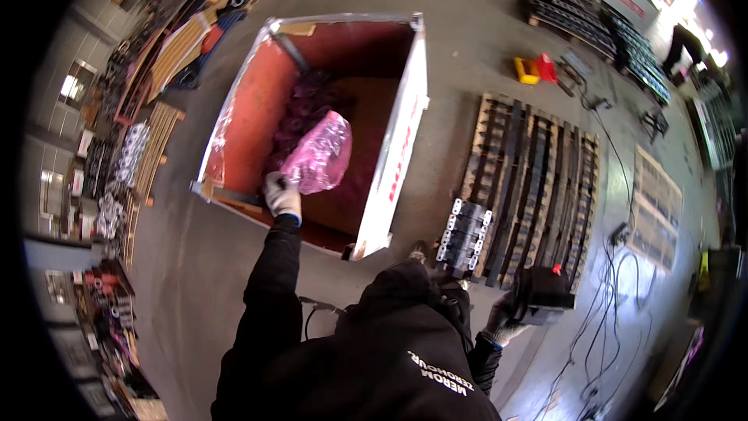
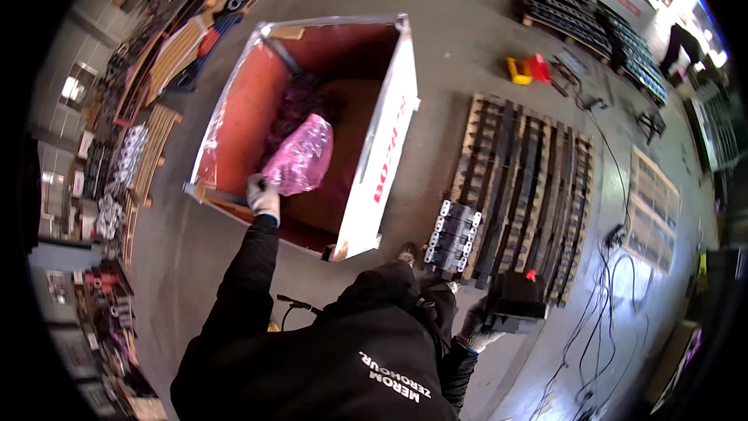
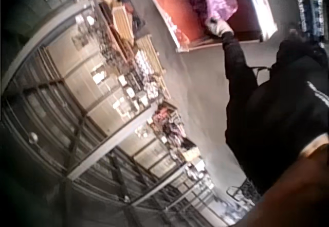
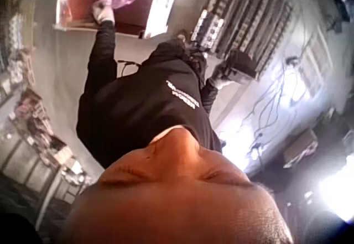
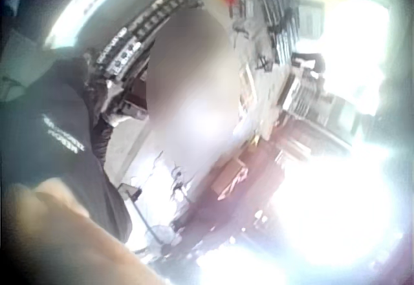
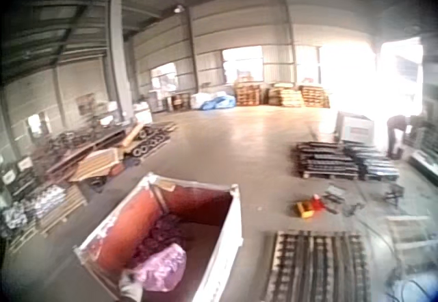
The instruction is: The person unpacks cylindrical metal parts from a large red bin, removing them from pink plastic wrapping. They place the unwrapped parts onto a wooden pallet in a warehouse setting. The process is repeated for multiple units.
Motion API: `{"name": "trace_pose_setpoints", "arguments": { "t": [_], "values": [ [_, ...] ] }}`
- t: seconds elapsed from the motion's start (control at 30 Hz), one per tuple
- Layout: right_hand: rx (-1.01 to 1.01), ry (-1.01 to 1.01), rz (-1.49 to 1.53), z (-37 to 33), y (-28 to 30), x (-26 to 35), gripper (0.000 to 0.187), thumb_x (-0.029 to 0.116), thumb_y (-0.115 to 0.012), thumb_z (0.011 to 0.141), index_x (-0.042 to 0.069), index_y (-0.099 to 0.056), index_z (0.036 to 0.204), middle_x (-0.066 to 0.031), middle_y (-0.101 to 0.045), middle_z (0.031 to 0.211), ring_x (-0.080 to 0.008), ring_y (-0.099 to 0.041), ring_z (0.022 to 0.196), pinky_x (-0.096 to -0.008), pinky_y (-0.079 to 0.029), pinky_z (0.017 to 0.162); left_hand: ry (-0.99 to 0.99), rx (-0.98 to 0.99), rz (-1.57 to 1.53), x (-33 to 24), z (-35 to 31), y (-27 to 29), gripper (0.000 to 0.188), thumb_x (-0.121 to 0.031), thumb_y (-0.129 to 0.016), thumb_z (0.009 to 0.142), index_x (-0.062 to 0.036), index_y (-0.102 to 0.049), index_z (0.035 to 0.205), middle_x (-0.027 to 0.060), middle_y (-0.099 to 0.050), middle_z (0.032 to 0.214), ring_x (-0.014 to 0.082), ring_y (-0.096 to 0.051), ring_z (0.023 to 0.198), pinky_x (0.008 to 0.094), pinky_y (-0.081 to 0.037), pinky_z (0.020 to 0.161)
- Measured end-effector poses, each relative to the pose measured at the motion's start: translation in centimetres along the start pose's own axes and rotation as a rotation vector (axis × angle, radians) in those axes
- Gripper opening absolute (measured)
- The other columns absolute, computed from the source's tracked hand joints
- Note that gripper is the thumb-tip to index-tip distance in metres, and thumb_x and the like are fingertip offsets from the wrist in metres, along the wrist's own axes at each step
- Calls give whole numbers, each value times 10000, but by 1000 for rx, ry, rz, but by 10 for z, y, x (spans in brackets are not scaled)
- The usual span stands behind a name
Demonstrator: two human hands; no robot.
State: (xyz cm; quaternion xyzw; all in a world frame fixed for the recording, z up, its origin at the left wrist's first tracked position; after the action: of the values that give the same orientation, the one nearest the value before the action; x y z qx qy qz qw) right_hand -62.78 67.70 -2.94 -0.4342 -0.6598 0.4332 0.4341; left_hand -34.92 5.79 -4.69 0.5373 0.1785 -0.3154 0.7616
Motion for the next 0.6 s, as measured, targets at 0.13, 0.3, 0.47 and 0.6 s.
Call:
{"name": "trace_pose_setpoints", "arguments": {
  "t": [0.13, 0.3, 0.47, 0.6],
  "values": [
    [-259, 2, 176, -12, -28, -30, 386, 254, -632, 939, -37, -580, 1188, -122, -652, 1025, -136, -507, 635, -249, -453, 577, 69, 258, 61, 17, -34, 6, 167, -164, -619, 868, -82, -629, 1013, 196, -675, 933, 392, -643, 916, 446, -505, 824],
    [-349, 47, 190, -14, -24, -27, 401, 293, -654, 924, -16, -605, 1176, -116, -664, 1029, -147, -538, 681, -264, -477, 596, 295, 993, 306, 50, -78, -28, 430, -282, -751, 744, -87, -697, 1123, 218, -668, 1184, 374, -615, 1141, 403, -494, 970],
    [-82, 18, 68, -5, -9, -11, 402, 355, -636, 933, 24, -624, 1162, -107, -672, 1031, -195, -573, 733, -313, -512, 659, 77, 733, 374, -56, -63, -19, 535, -372, -758, 786, -49, -641, 1197, 198, -661, 1205, 350, -621, 1143, 424, -495, 969],
    [-47, 3, -11, -4, 9, -3, 476, 429, -610, 935, 60, -603, 1236, -112, -658, 1147, -260, -600, 952, -395, -532, 817, -137, 865, -403, -185, -94, -19, 338, -181, -676, 922, -31, -602, 1214, 144, -685, 1145, 255, -672, 1058, 338, -531, 889]
  ]
}}
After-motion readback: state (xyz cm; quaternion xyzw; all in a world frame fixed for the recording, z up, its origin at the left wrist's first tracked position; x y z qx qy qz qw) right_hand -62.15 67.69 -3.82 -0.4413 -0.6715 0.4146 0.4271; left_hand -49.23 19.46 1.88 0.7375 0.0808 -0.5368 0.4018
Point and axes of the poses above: each hand's wrist, its own z-axis towards the middle knuckle, its own y-axis out of the back of the hand, x = y × z, the point moved 6 cm from there along z, towards the middle knuckle
